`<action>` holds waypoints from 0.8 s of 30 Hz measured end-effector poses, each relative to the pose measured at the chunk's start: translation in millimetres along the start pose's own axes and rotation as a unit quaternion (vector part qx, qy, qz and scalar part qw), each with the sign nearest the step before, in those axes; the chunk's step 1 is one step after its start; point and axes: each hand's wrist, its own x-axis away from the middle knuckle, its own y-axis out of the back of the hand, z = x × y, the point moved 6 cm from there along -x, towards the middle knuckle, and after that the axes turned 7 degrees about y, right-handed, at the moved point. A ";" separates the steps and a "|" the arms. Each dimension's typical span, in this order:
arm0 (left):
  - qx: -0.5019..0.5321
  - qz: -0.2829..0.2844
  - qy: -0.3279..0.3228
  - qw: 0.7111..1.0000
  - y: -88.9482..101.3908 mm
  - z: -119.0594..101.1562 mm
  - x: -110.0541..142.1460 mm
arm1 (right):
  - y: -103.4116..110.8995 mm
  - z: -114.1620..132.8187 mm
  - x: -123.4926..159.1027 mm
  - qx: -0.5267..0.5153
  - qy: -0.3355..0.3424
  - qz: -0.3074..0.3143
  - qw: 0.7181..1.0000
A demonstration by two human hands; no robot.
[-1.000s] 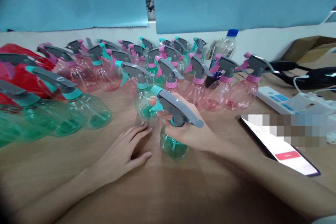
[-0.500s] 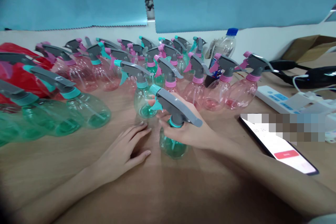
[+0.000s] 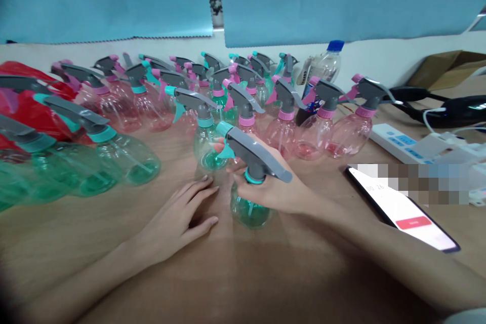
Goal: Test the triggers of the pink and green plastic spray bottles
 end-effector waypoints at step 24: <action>-0.008 -0.002 -0.003 1.000 0.9 -1.0 0.3 | 4.1 -3.7 3.1 -0.007 -0.054 -0.030 0.998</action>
